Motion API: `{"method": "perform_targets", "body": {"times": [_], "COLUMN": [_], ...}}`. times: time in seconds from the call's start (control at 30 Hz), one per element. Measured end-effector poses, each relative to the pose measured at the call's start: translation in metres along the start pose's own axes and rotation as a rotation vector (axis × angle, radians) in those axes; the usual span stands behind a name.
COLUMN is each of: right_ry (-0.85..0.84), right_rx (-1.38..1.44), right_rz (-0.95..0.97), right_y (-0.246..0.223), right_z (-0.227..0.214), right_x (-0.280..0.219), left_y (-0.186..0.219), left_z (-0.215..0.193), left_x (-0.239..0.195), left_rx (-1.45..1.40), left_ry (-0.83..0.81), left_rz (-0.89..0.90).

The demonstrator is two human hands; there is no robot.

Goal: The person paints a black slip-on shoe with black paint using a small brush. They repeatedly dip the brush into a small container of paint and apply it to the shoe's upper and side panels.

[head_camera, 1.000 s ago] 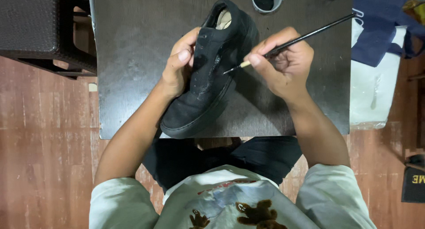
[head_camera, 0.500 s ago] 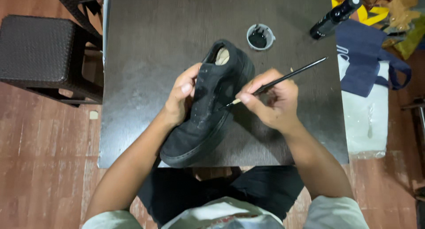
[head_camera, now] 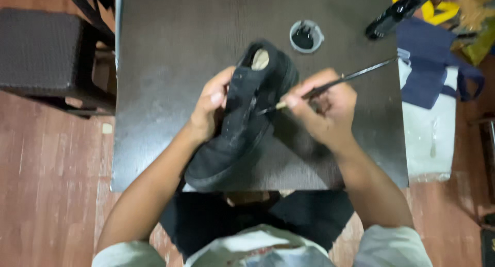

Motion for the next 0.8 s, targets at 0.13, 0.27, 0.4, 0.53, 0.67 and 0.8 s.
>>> {"method": "perform_targets", "body": {"times": [0.13, 0.27, 0.4, 0.53, 0.67, 0.8], "right_ry": [-0.030, -0.064, 0.004, -0.013, -0.077, 0.088], "right_rx": [0.133, 0.164, 0.134, 0.195, 0.127, -0.002], "right_rz": [0.018, 0.032, 0.011, 0.050, 0.001, 0.044], "right_y": [-0.013, -0.008, -0.005, -0.007, -0.011, -0.008], "right_z": [0.008, 0.012, 0.006, 0.006, 0.010, -0.006], "right_x": [0.006, 0.004, 0.007, 0.004, 0.004, 0.006], "left_y": [-0.001, 0.000, 0.006, -0.003, 0.022, 0.039], "left_z": [0.004, 0.005, 0.011, 0.001, 0.016, 0.028], "left_x": [-0.004, -0.003, -0.002, -0.005, -0.005, 0.001], "left_rx": [-0.032, -0.031, -0.051, -0.032, 0.056, 0.140], "left_ry": [0.013, 0.002, 0.000, 0.006, -0.045, -0.115], "left_rz": [-0.011, -0.008, -0.027, -0.027, -0.108, -0.146]}}
Point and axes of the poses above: each hand's wrist, its own x-axis towards the middle knuckle, its own z-axis out of the palm, y = z × x, the point moved 6 cm from there along x, towards the middle knuckle, and after that the axes turned 2 degrees about z, right-handed, at the moved point
